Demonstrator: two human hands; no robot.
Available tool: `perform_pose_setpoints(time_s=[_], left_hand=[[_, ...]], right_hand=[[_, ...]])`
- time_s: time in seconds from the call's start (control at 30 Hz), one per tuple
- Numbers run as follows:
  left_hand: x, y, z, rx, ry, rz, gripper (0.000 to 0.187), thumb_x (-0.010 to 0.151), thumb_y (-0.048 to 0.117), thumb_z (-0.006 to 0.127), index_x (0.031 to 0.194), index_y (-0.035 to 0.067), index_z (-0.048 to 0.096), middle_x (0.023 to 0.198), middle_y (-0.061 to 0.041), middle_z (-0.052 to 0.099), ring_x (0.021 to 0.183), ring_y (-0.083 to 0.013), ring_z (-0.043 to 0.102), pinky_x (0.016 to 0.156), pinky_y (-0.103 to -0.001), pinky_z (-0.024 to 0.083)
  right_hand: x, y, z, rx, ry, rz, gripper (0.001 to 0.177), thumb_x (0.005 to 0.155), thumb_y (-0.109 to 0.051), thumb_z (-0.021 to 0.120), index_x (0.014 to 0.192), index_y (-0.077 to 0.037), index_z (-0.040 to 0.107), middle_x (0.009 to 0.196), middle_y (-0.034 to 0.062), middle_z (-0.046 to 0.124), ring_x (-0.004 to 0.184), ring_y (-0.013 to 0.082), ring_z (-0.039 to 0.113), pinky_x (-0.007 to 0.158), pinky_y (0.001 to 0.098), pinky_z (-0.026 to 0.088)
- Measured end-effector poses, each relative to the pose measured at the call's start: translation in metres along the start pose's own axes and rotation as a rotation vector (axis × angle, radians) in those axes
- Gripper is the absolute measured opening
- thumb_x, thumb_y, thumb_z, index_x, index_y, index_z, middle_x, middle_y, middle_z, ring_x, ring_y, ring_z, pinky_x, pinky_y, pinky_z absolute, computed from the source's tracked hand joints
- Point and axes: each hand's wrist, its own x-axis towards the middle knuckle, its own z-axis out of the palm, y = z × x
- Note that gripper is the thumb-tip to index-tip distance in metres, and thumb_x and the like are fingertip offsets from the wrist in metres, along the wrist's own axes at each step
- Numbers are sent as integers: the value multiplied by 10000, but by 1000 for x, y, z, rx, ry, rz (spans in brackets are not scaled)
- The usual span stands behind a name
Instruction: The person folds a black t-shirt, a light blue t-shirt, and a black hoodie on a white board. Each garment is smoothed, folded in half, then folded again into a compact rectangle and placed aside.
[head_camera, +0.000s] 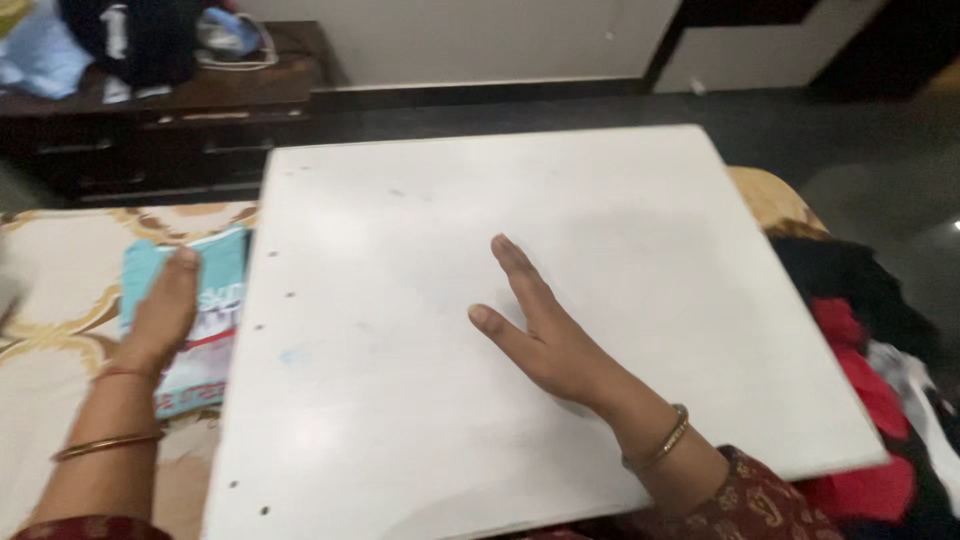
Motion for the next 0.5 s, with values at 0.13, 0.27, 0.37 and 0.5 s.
perform_pose_setpoints(time_s=[0.13, 0.27, 0.37, 0.5], left_hand=[[-10, 154, -16, -197, 124, 274, 719, 1104, 526, 323, 1511, -59, 413, 1525, -258, 497, 1440, -350, 457, 1176, -406, 347], [-40, 297, 26, 7, 60, 532, 680, 1150, 490, 291, 1523, -53, 457, 1551, -281, 476, 1474, -391, 429, 1219, -448, 323], [-71, 378, 86, -66, -177, 567, 679, 1105, 523, 281, 1536, 13, 406, 1616, -247, 360, 1526, -369, 282, 1229, -483, 233], [-116, 463, 171, 46, -384, 661, 667, 1035, 555, 269, 1530, 143, 439, 1639, -145, 345, 1547, -300, 237, 1254, -505, 58]], right_hand=[[-45, 42, -48, -52, 161, 96, 913, 935, -565, 491, 1636, -113, 121, 1719, 127, 78, 1585, 281, 19, 1222, 442, 183], [-87, 103, -94, -58, 328, 186, 881, 925, -498, 558, 1613, -95, 182, 1694, 142, 136, 1567, 299, 100, 1179, 415, 291], [-119, 161, -124, -119, 537, 85, 806, 970, -440, 603, 1568, -6, 281, 1664, 206, 251, 1559, 329, 220, 1219, 417, 263], [-166, 238, -156, -67, 795, 125, 692, 1019, -402, 569, 1527, 31, 388, 1618, 223, 393, 1519, 317, 346, 1207, 395, 285]])
